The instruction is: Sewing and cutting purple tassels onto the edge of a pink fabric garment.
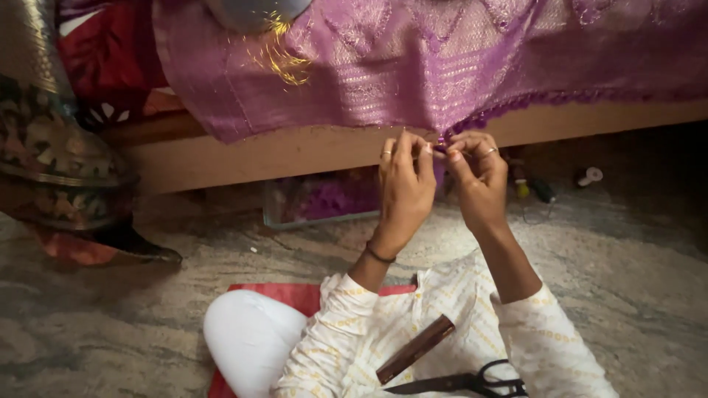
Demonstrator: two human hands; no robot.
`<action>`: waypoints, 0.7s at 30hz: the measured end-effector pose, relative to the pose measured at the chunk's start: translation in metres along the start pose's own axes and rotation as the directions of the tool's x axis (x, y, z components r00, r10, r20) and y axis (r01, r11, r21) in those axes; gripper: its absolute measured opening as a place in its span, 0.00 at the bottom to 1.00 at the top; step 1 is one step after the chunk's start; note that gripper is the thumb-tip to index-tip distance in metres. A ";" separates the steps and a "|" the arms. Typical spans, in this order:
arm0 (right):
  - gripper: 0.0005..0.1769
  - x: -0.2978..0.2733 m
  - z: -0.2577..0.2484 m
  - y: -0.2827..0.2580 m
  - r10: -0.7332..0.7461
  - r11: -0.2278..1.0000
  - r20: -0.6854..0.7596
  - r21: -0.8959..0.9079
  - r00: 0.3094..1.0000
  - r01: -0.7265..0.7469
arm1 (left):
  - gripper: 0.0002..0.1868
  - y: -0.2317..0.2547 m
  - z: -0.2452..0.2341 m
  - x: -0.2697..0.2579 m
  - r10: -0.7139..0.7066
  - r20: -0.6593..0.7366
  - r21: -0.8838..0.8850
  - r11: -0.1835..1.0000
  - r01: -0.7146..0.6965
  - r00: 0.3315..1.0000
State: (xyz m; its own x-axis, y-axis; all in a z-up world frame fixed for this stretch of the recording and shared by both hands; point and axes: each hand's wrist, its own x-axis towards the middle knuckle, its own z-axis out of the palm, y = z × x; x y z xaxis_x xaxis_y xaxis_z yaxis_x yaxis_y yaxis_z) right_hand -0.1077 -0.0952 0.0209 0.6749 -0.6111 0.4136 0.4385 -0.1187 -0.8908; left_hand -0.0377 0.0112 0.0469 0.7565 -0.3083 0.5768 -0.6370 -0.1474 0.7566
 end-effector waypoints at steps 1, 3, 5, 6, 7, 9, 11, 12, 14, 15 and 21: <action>0.02 0.002 0.000 -0.002 0.001 1.000 0.022 -0.029 1.000 0.000 | 0.04 -0.001 0.003 0.000 0.077 -0.020 0.098 0.992 -0.074 0.997; 0.01 0.003 0.000 -0.006 0.007 0.999 0.031 -0.049 0.999 -0.006 | 0.06 -0.004 0.008 0.003 -0.261 0.119 -0.276 0.918 0.284 0.958; 0.01 0.004 0.000 -0.008 0.016 0.998 0.039 -0.067 0.999 -0.014 | 0.09 -0.008 0.010 0.004 -0.480 0.369 -0.531 0.594 0.604 0.796; 0.01 0.004 -0.002 -0.008 -0.015 0.995 0.041 -0.096 0.999 0.019 | 0.10 -0.011 0.011 0.006 -0.403 0.309 -0.541 0.670 0.508 0.861; 0.01 0.005 -0.003 -0.008 -0.046 0.991 0.043 -0.124 0.998 0.051 | 0.10 -0.013 0.010 0.007 -0.316 0.249 -0.543 0.736 0.403 0.915; 0.01 0.007 -0.001 -0.017 -0.118 0.968 0.037 -0.217 0.992 0.123 | 0.08 -0.010 0.003 0.011 -0.189 0.205 -0.479 0.837 0.266 0.961; 0.02 0.009 0.003 -0.024 -0.189 0.932 0.041 -0.308 0.981 0.192 | 0.07 -0.001 -0.006 0.015 -0.052 0.169 -0.404 0.907 0.117 0.984; 0.03 0.011 0.005 -0.026 -0.255 0.888 0.041 -0.385 0.966 0.251 | 0.07 0.006 -0.010 0.017 0.012 0.103 -0.305 0.952 0.021 0.995; 0.04 0.011 0.010 -0.032 -0.314 0.835 0.050 -0.461 0.948 0.300 | 0.07 0.018 -0.016 0.017 0.075 0.045 -0.196 0.978 -0.065 0.996; 0.05 0.012 0.014 -0.035 -0.280 0.889 0.025 -0.371 0.960 0.269 | 0.07 0.023 -0.018 0.018 0.099 0.027 -0.131 0.987 -0.095 0.995; 0.10 0.023 0.026 -0.064 -0.278 0.880 -0.022 -0.407 0.960 0.246 | 0.05 0.030 -0.018 0.019 -0.057 0.000 -0.168 0.984 0.056 0.998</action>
State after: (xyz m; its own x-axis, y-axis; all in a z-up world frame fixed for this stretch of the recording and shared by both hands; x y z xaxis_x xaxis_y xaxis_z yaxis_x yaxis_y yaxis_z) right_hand -0.1047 -0.0816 0.0921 0.5130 -0.5710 0.6409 0.3101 -0.5730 -0.7586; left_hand -0.0397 0.0180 0.0864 0.7915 -0.2994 0.5328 -0.5595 -0.0042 0.8288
